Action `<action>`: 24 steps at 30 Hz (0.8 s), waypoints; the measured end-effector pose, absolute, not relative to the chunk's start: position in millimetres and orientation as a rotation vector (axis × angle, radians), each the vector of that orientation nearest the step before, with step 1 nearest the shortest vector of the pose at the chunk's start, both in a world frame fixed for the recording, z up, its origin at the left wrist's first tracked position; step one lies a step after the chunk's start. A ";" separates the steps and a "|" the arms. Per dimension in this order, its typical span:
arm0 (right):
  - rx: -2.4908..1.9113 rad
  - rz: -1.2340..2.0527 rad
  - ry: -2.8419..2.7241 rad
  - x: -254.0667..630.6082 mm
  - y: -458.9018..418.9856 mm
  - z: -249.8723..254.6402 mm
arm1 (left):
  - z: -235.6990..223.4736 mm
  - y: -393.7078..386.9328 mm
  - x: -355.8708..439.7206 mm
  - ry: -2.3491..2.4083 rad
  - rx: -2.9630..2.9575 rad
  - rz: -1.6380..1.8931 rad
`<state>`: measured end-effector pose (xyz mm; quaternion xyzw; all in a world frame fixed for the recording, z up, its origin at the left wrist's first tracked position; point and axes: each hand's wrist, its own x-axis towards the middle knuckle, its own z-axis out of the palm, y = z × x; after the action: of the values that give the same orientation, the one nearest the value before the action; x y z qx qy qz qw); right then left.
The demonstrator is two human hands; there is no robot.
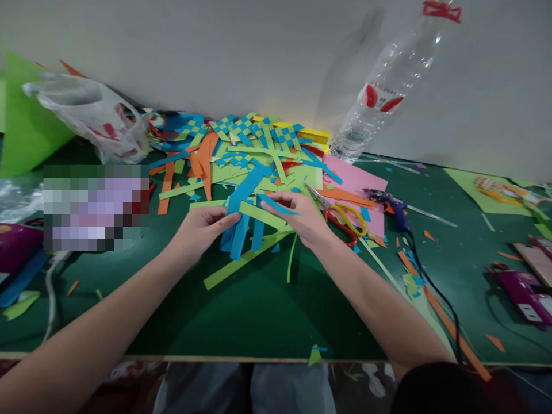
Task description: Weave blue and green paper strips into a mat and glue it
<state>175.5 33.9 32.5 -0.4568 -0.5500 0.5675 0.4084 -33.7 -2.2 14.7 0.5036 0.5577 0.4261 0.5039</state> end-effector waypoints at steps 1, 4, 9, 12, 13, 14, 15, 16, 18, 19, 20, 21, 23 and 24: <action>-1.149 1.439 -1.402 176.9 34.6 34.1 | 14.4 -1.9 -34.3 1.334 1.199 1.034; -1.130 1.488 -1.440 180.2 36.3 37.3 | 14.3 -1.2 -35.2 1.315 1.157 1.079; -1.076 1.560 -1.494 182.9 36.4 36.9 | 14.5 -0.5 -34.9 1.315 1.137 1.083; -1.064 1.551 -1.546 183.5 35.7 36.7 | 15.0 -0.7 -34.9 1.326 1.150 1.066; -1.058 1.528 -1.566 183.6 35.5 37.0 | 15.3 -0.9 -34.9 1.333 1.160 1.056; -1.054 1.492 -1.590 183.6 35.3 37.5 | 15.7 -1.1 -35.0 1.342 1.171 1.041; -1.057 1.447 -1.621 183.5 35.1 38.0 | 16.1 -1.4 -35.1 1.351 1.181 1.027; -1.066 1.394 -1.658 183.5 34.9 38.5 | 16.4 -1.6 -35.2 1.358 1.186 1.015; -1.081 1.297 -1.719 183.4 34.8 39.0 | 16.6 -1.7 -35.3 1.360 1.188 1.003; -1.081 1.267 -1.734 183.5 35.0 39.0 | 16.5 -1.7 -35.3 1.358 1.182 1.005; -1.072 1.253 -1.741 183.8 35.3 38.8 | 16.4 -1.6 -35.4 1.353 1.174 1.008; -1.060 1.247 -1.737 184.3 35.8 38.5 | 16.3 -1.4 -35.4 1.348 1.167 1.012; -1.048 1.241 -1.723 185.9 37.3 37.9 | 16.4 -1.3 -35.6 1.346 1.162 1.013; -1.051 1.236 -1.721 186.9 38.1 37.8 | 16.7 -1.3 -35.6 1.349 1.163 1.009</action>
<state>186.9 38.1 37.8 -0.4111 -0.6736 0.4838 0.3784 -35.6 -1.3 16.7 0.4851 0.5626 0.4211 0.5205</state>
